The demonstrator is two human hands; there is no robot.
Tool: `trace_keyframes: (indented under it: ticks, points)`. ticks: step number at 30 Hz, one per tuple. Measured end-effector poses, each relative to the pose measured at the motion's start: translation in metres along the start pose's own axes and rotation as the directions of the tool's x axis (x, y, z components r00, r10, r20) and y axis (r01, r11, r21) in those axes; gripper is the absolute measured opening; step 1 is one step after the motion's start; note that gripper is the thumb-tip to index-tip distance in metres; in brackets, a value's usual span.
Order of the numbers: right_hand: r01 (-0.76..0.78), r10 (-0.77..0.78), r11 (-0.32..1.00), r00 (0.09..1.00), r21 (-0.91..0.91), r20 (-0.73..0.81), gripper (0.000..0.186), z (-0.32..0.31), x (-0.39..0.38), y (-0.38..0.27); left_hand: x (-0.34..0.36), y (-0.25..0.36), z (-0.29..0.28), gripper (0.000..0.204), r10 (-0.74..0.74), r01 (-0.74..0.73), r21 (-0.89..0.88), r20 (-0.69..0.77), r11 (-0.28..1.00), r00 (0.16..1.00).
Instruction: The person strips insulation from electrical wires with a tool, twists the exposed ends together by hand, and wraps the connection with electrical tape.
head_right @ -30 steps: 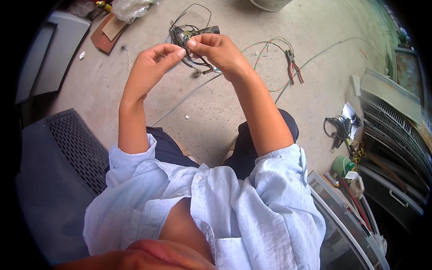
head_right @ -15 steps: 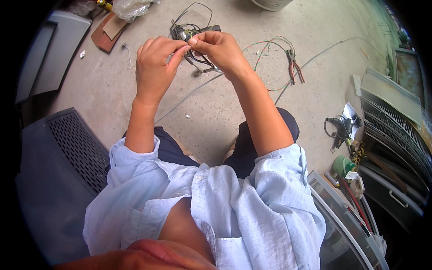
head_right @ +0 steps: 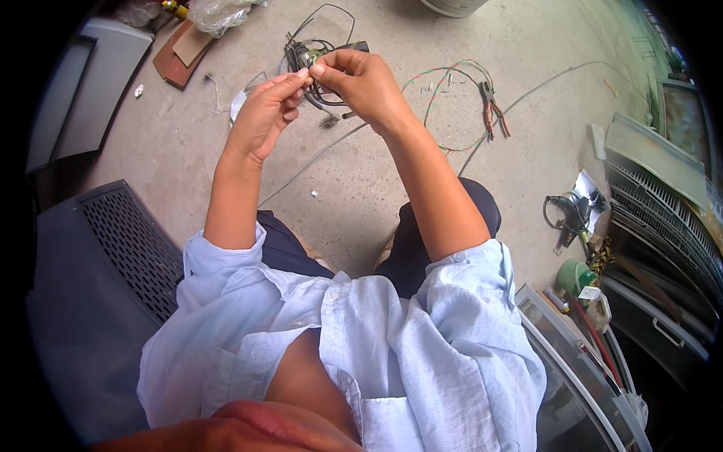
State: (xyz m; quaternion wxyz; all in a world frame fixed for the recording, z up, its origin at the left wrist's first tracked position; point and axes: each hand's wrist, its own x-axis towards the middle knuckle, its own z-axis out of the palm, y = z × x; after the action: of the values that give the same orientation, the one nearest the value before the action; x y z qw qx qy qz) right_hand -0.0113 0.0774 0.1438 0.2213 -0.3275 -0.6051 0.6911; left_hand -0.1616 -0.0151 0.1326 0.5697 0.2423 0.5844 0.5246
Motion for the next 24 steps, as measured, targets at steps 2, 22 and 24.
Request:
trace_keyframes:
  ticks: [2,22,24]
  points:
    - [-0.013,0.014,0.998,1.000,0.056,-0.012,0.023,-0.002,0.002,0.004,-0.004,0.003,0.006,0.029,0.054,-0.052,0.083,-0.026,0.995,0.998]
    - [-0.183,0.164,0.929,0.983,0.321,0.085,0.026,-0.014,0.007,0.010,-0.006,0.006,0.017,0.013,0.915,-0.387,0.921,0.190,-0.041,0.355]
    - [-0.183,0.164,0.916,0.983,0.356,0.081,0.025,-0.013,0.007,0.010,-0.006,0.006,0.017,0.013,0.918,-0.374,0.926,0.188,-0.048,0.349]
